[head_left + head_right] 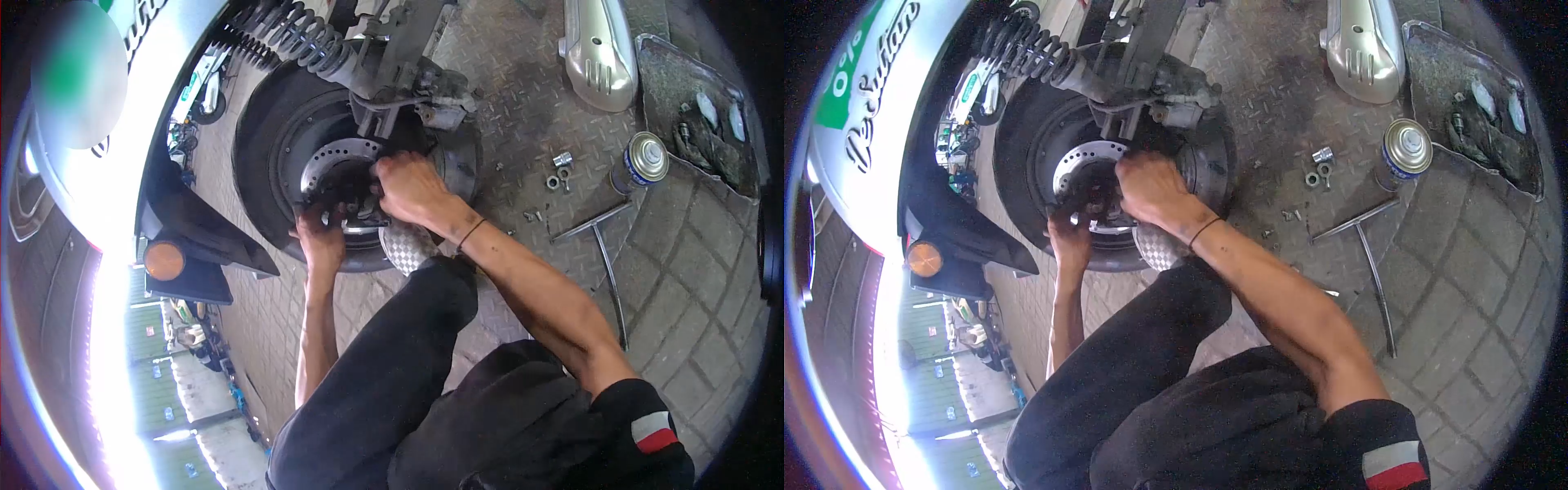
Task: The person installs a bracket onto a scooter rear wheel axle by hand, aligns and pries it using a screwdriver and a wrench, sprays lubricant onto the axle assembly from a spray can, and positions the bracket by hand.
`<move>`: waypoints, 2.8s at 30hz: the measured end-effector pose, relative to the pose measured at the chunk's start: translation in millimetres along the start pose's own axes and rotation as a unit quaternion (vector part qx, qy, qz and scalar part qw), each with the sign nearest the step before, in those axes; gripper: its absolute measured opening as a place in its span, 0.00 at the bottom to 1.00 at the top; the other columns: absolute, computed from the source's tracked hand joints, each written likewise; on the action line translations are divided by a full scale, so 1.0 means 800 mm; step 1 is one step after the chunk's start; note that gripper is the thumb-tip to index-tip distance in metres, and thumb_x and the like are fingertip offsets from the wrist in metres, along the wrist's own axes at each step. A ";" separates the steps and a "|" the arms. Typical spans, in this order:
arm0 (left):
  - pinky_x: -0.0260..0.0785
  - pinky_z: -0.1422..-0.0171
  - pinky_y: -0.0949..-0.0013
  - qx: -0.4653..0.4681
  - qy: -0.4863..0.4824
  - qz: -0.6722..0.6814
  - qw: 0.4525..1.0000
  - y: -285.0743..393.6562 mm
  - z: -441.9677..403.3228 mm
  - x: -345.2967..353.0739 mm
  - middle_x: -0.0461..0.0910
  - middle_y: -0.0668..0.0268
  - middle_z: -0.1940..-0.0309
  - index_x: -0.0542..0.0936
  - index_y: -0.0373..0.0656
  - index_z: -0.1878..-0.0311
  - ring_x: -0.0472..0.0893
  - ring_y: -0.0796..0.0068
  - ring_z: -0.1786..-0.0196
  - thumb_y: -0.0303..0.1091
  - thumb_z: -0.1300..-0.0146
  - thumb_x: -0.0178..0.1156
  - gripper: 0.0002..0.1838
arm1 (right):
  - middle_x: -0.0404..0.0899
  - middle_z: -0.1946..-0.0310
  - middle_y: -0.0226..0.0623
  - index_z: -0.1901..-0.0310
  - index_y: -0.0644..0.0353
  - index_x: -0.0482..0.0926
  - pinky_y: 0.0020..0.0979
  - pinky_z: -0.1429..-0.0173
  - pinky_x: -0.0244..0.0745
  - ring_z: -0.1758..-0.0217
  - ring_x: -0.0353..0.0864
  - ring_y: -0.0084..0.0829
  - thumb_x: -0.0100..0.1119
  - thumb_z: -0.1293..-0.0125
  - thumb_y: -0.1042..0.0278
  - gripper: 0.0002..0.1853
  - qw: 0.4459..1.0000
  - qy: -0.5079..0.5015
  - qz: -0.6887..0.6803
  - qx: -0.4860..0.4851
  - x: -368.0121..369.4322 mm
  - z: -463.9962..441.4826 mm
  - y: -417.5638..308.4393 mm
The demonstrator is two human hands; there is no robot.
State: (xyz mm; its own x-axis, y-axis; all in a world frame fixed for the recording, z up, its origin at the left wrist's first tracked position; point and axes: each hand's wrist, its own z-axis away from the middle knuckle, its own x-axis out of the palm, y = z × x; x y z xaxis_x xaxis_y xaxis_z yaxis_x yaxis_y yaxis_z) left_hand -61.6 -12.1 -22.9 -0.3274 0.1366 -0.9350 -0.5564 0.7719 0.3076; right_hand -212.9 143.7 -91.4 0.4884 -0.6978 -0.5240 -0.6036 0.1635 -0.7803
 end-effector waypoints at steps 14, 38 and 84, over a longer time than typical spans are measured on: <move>0.53 0.27 0.34 0.004 0.045 0.049 0.998 0.020 0.014 0.008 0.85 0.54 0.52 0.88 0.43 0.53 0.77 0.48 0.42 0.34 0.35 0.67 0.10 | 0.84 0.67 0.56 0.66 0.66 0.84 0.48 0.50 0.80 0.60 0.85 0.55 0.70 0.49 0.64 0.13 0.997 0.074 -0.021 0.014 0.018 0.015 0.005; 0.56 0.26 0.48 0.059 0.137 0.018 0.989 0.009 0.026 0.000 0.80 0.52 0.49 0.77 0.39 0.35 0.74 0.52 0.39 0.38 0.36 0.70 0.27 | 0.82 0.55 0.55 0.47 0.60 0.79 0.51 0.45 0.79 0.50 0.83 0.55 0.78 0.48 0.51 0.31 0.983 0.099 -0.063 0.137 -0.015 0.026 -0.009; 0.72 0.36 0.54 0.095 0.014 0.272 0.957 -0.032 -0.003 -0.014 0.83 0.41 0.48 0.73 0.31 0.37 0.82 0.45 0.40 0.33 0.41 0.73 0.31 | 0.77 0.65 0.34 0.46 0.65 0.72 0.30 0.64 0.68 0.67 0.73 0.25 0.43 0.19 0.60 0.16 0.996 0.009 -0.003 0.093 -0.018 0.228 -0.025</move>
State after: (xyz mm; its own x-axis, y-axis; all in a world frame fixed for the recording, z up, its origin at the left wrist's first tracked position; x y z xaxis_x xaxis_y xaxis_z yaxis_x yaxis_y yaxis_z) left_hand -45.8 -34.9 -19.5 -0.5507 0.5369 -0.6391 -0.1486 0.6904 0.7080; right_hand -92.9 277.4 -130.5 0.4795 -0.7111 -0.5142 -0.4720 0.2850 -0.8343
